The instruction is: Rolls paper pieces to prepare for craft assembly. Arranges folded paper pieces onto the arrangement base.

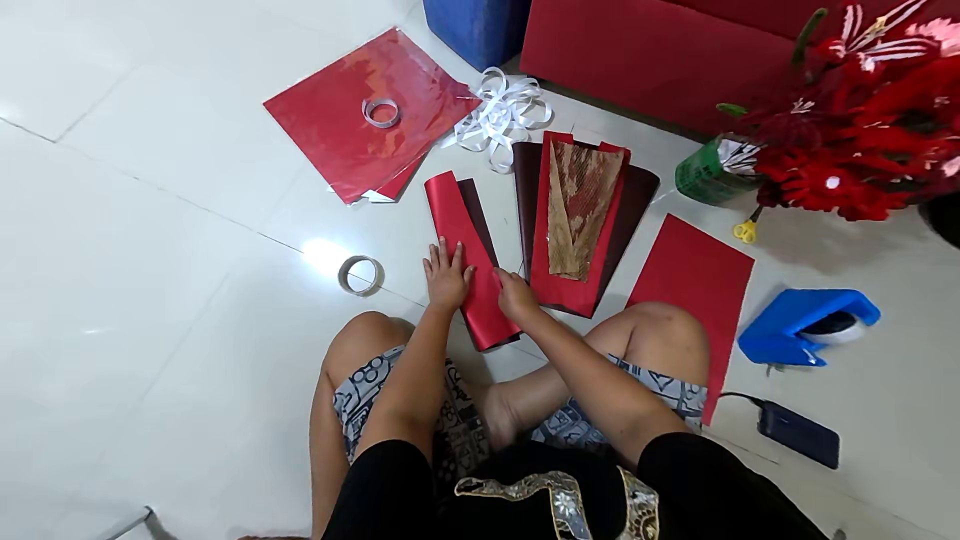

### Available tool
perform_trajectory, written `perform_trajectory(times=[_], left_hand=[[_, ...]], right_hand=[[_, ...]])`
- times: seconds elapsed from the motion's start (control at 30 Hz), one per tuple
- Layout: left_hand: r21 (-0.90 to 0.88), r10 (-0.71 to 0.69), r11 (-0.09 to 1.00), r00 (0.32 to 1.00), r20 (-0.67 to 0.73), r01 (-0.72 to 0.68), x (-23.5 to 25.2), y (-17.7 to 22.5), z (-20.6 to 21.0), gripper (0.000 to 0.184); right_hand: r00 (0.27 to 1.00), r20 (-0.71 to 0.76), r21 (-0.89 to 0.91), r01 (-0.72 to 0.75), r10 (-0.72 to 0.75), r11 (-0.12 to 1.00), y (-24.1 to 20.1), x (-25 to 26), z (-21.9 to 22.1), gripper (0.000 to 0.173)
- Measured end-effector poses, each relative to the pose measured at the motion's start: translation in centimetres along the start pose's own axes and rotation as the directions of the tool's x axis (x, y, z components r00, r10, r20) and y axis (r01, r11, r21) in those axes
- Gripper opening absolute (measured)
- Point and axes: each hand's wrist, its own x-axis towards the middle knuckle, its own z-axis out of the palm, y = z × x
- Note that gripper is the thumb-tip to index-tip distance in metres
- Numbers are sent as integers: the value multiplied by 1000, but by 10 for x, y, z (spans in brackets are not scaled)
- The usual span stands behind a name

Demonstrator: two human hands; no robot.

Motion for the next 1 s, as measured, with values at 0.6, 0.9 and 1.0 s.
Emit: perform_trajectory(times=[0.6, 0.9, 1.0], left_hand=[[-3, 1, 1000, 1000, 1, -1, 1, 5, 3, 61], [37, -4, 999, 1000, 27, 3, 3, 8, 1, 61], [37, 9, 999, 1000, 12, -10, 2, 7, 1, 61]], right_hand=[[999, -26, 23, -23, 24, 999, 1, -6, -2, 56], [999, -18, 51, -28, 29, 998, 2, -6, -3, 58], [1000, -16, 41, -20, 21, 999, 1, -7, -2, 62]])
